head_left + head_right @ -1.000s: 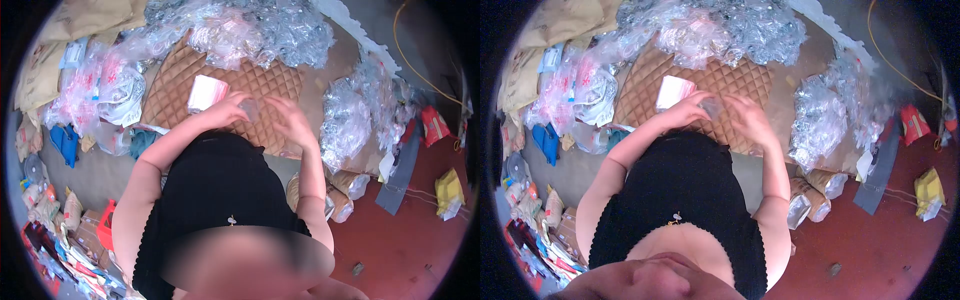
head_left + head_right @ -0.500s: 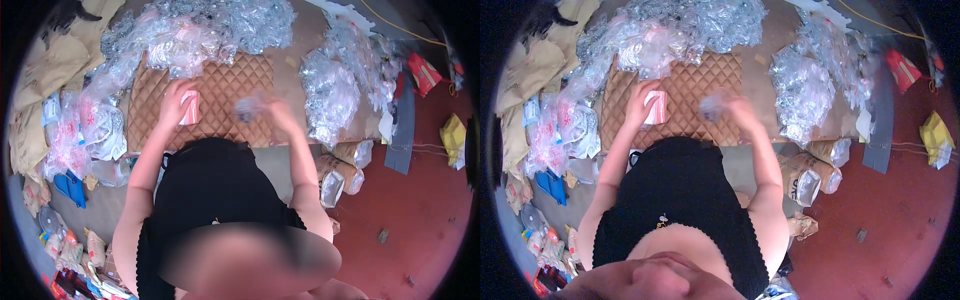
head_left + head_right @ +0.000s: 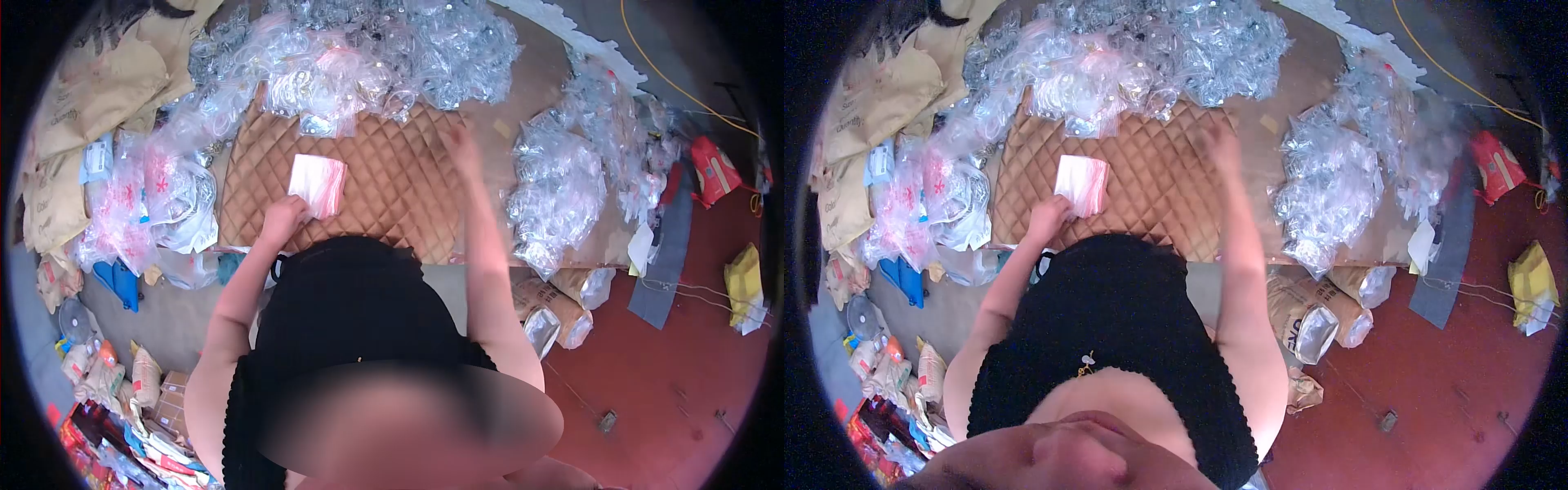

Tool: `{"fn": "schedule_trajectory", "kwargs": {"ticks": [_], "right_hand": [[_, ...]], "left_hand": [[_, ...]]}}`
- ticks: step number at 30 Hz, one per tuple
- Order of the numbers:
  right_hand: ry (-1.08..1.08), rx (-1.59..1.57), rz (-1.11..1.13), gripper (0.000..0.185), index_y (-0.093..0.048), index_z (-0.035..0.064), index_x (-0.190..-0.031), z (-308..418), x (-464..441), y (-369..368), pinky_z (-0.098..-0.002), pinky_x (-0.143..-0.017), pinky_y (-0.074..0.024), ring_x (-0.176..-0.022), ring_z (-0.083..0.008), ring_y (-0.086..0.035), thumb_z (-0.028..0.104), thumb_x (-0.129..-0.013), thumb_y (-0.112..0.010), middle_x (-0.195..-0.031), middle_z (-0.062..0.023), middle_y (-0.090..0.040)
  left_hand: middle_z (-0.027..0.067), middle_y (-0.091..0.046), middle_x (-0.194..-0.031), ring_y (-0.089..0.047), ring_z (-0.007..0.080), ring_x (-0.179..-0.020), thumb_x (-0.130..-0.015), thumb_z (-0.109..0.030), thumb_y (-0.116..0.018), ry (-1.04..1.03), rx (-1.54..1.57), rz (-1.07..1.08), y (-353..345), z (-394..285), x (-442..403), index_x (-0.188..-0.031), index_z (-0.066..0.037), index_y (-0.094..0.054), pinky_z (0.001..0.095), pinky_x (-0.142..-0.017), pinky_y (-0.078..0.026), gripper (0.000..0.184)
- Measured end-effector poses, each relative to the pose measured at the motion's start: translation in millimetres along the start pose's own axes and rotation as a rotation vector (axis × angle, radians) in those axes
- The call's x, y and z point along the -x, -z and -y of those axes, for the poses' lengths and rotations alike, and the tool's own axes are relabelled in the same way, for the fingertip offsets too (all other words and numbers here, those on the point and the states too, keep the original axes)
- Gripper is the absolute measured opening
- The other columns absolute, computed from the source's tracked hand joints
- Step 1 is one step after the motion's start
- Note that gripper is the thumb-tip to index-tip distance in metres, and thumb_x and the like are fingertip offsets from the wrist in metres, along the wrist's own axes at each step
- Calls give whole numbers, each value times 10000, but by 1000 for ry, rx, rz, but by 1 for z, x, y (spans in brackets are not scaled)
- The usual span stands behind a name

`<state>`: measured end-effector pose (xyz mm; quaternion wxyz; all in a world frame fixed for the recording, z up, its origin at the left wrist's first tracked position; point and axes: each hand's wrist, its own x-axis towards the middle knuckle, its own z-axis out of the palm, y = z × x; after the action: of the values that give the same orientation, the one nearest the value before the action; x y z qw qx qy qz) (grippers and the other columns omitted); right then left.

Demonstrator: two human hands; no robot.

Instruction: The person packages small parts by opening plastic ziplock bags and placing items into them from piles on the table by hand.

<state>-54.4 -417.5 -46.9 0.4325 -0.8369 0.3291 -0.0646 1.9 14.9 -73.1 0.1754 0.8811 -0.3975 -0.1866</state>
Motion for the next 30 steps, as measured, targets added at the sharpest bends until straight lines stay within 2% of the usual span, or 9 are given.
{"fn": "schedule_trajectory", "kwargs": {"ticks": [7, 9, 10, 14, 18, 22, 25, 27, 30], "right_hand": [[54, 119, -26, 331, -609, 21, -992, 1, -80, -144, -347, -689, -509, -752, -182, -607, 276, -847, -764, -854, -65, -649], [-72, -743, 313, 308, -605, 30, -994, 13, -93, -134, -350, -667, -515, -714, -215, -622, 248, -840, -757, -842, -80, -656], [269, -548, 136, 326, -614, 22, -1006, 14, -104, -121, -338, -565, -502, -656, -173, -633, 265, -838, -750, -761, -75, -658], [193, 371, -144, 305, -625, 78, -1054, 57, -152, -67, -433, -701, -540, -790, -327, -661, 286, -845, -703, -836, -130, -671], [308, 696, -224, 363, -636, 144, -1116, 69, -170, -72, -472, -917, -481, -1014, -369, -567, 208, -774, -743, -1033, -146, -604], [462, 700, -217, 339, -628, 149, -1072, 58, -162, -88, -457, -869, -504, -991, -373, -582, 206, -761, -750, -1036, -153, -611], [374, 205, -58, 307, -605, 122, -1085, 68, -144, -78, -409, -819, -521, -984, -304, -612, 140, -808, -736, -1092, -112, -617], [92, -926, 15, 419, -546, 115, -1226, 101, -139, -69, -361, -784, -520, -1009, -212, -620, 106, -849, -729, -1032, -44, -626], [57, -800, 202, 490, -501, 79, -1314, 148, -163, -61, -310, -818, -503, -995, -162, -617, 79, -872, -713, -1112, -28, -636]], "left_hand": [[144, -662, -793, -658, 352, -748, -822, -236, -652, 23, 67, 80, 31, -12, 2, -806, -80, -654, 481, -663, -519, 157], [141, -667, -818, -657, 353, -787, -806, -296, -691, 71, 96, 79, 31, -6, 6, -792, -80, -655, 478, -678, -515, 219], [121, -672, -814, -661, 339, -782, -813, -341, -688, 68, 111, 72, 26, 1, 9, -819, -96, -675, 459, -673, -517, 246], [127, -644, -828, -636, 339, -842, -816, -311, -694, 80, 185, 103, 40, -7, 4, -790, -68, -650, 450, -713, -504, 249], [127, -622, -844, -622, 332, -845, -862, -207, -644, -10, 146, -101, 59, -17, -19, -812, -59, -659, 435, -741, -500, 157], [131, -620, -840, -618, 325, -815, -858, -124, -636, 30, 217, -301, 71, -9, -29, -838, -51, -676, 426, -728, -494, 86], [123, -616, -817, -620, 318, -793, -842, -54, -640, 206, 399, -431, 79, -2, -31, -860, -35, -682, 400, -713, -498, 50], [122, -620, -818, -630, 318, -794, -832, -21, -640, 431, 606, -395, 96, -8, -29, -866, -20, -680, 379, -713, -506, 53], [121, -621, -806, -634, 302, -768, -840, -47, -662, 518, 763, -447, 103, -12, -43, -854, -19, -676, 359, -688, -508, 34]]}}
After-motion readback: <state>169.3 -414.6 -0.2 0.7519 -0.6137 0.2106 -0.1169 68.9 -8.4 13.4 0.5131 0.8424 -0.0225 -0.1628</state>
